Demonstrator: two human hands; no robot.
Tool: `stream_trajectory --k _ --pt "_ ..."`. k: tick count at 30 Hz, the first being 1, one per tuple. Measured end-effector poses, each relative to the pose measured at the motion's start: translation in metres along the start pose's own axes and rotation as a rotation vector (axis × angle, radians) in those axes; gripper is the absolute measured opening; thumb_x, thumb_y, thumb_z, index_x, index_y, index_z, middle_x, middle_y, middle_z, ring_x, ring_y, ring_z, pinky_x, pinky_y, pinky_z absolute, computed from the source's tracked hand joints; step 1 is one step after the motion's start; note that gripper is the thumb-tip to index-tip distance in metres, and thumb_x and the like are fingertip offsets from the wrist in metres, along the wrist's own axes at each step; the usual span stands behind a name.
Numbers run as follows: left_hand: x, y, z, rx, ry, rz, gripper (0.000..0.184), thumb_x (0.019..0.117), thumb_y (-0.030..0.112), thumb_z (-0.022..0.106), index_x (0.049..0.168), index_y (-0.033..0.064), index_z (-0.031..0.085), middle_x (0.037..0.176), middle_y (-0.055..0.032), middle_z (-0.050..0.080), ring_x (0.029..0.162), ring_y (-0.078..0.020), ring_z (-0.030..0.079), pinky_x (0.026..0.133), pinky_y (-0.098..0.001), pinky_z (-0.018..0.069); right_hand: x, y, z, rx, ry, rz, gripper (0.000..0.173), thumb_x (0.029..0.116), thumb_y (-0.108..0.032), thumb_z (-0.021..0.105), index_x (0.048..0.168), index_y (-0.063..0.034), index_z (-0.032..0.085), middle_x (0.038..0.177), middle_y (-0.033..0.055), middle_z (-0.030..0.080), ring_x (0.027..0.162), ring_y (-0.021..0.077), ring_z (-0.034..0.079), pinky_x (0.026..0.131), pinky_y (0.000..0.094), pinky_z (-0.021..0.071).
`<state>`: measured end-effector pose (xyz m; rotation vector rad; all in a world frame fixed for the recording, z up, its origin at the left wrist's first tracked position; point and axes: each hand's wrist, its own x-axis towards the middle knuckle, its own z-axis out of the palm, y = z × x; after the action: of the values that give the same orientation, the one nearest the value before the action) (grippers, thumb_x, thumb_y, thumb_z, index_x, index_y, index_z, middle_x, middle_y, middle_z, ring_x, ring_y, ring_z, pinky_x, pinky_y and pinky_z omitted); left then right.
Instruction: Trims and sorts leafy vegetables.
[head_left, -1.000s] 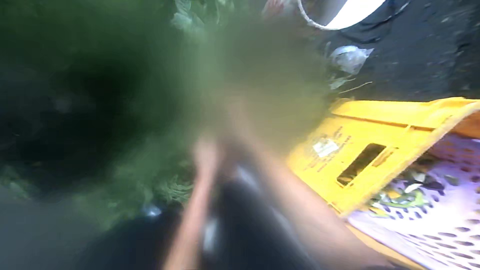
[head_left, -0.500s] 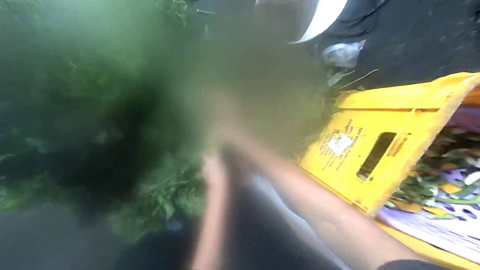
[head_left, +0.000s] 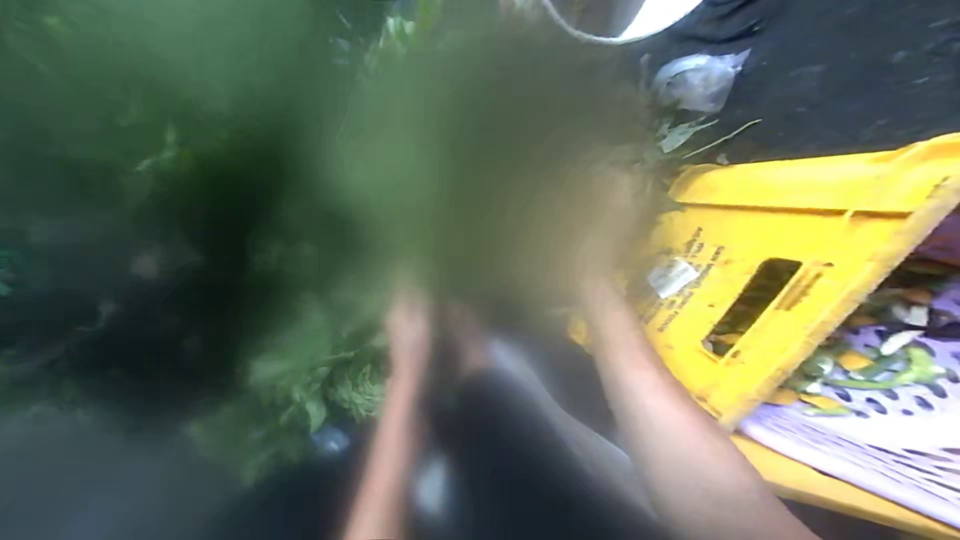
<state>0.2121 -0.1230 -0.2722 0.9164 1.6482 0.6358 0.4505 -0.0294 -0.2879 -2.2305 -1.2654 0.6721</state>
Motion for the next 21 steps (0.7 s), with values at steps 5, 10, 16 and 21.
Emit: stream_trajectory --k 5,10,16,21 --pt "0.005 0.015 0.000 -0.506 -0.111 -0.244 0.033 0.1110 0.017 0.033 0.137 0.0009 0.046 0.083 -0.0134 0.071 0.050 -0.0113 0.058 0.046 -0.0234 0.0494 -0.050 -0.030 0.019 0.020 -0.246 -0.151 0.047 0.0992 -0.029 0.064 0.139 -0.0043 0.058 0.143 0.0206 0.052 0.108 0.0266 0.067 0.087 0.0433 0.0595" --pt "0.004 0.015 0.009 -0.500 -0.063 -0.297 0.034 0.1077 0.009 0.047 0.141 0.0027 0.048 0.087 -0.0135 0.068 0.057 -0.0145 0.062 0.049 -0.0262 0.0550 -0.060 -0.072 0.069 0.319 -0.433 0.010 0.058 0.0912 -0.036 0.076 0.137 -0.0055 0.058 0.123 0.0160 0.063 0.090 0.0225 0.067 0.077 0.0411 0.0582" --pt "0.002 0.006 0.014 -0.776 -0.076 -0.383 0.037 0.1064 0.007 0.047 0.144 0.0084 0.048 0.088 -0.0162 0.069 0.055 -0.0150 0.062 0.048 -0.0264 0.0542 -0.056 -0.063 0.070 0.673 -0.507 0.229 0.022 0.0989 -0.019 0.068 0.111 -0.0016 0.066 0.092 0.0081 0.069 0.072 0.0142 0.068 0.064 0.0321 0.0606" --pt "0.008 0.008 0.011 -0.849 -0.143 -0.422 0.026 0.1084 0.011 0.044 0.132 0.0066 0.054 0.079 -0.0097 0.064 0.050 -0.0100 0.056 0.044 -0.0215 0.0495 -0.079 -0.048 0.042 1.100 -0.653 0.373 0.013 0.1031 -0.022 0.061 0.114 -0.0144 0.057 0.089 0.0047 0.069 0.061 0.0103 0.065 0.053 0.0235 0.0566"
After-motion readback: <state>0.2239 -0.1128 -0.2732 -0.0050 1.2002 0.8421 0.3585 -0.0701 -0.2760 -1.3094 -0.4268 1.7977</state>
